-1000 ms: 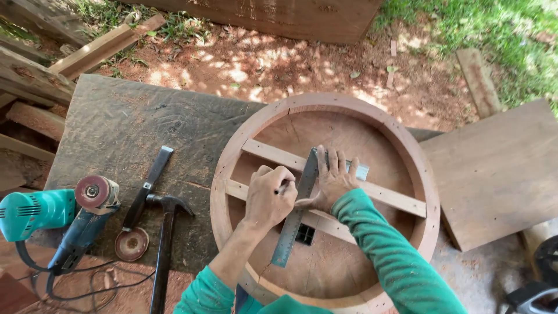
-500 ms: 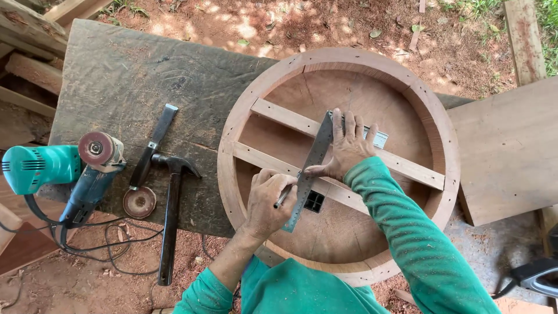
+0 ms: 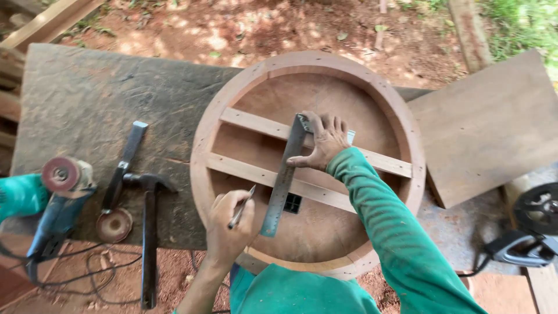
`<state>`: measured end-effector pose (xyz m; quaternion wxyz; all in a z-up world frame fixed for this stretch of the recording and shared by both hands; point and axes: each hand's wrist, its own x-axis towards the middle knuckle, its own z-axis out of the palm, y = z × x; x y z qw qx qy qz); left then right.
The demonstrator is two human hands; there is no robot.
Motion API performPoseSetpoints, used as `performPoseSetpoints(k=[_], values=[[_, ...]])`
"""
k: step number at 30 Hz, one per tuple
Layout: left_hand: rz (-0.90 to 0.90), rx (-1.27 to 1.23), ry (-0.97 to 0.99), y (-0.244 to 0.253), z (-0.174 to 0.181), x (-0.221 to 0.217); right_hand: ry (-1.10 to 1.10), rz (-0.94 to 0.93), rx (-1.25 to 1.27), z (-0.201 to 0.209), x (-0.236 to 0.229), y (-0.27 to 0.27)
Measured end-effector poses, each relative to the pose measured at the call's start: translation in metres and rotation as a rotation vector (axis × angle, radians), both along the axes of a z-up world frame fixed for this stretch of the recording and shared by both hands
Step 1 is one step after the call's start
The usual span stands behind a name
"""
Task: Marking measurements on a circular wooden frame and using a power router to shape the edges.
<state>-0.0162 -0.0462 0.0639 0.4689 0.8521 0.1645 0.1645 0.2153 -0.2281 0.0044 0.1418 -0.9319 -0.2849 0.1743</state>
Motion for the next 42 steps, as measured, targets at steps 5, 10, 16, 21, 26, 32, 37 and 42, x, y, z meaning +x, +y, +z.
performPoseSetpoints(k=[5,10,16,21,26,32,37,42], values=[[0.024,-0.041,0.150,-0.009,-0.016,-0.022,-0.074,0.018,0.080,-0.006,0.006,-0.042],[0.060,-0.098,0.265,-0.019,-0.018,-0.032,-0.138,0.053,0.089,-0.009,0.008,-0.097],[-0.008,-0.081,0.214,-0.033,-0.022,-0.029,-0.114,0.006,0.065,-0.015,0.010,-0.144],[-0.072,-0.029,0.180,-0.045,-0.013,-0.024,-0.092,-0.022,0.070,-0.006,0.009,-0.141],[-0.053,-0.071,0.222,-0.050,-0.018,-0.029,-0.131,-0.034,0.088,-0.011,0.009,-0.140],[-0.148,-0.048,0.144,-0.065,-0.025,-0.028,-0.076,-0.068,0.072,-0.002,0.021,-0.140],[-0.280,-0.016,0.146,-0.083,-0.025,-0.019,-0.035,-0.059,0.055,0.011,0.028,-0.134],[-0.490,0.110,0.013,-0.097,-0.030,-0.010,-0.070,-0.005,0.032,0.011,0.029,-0.141]])
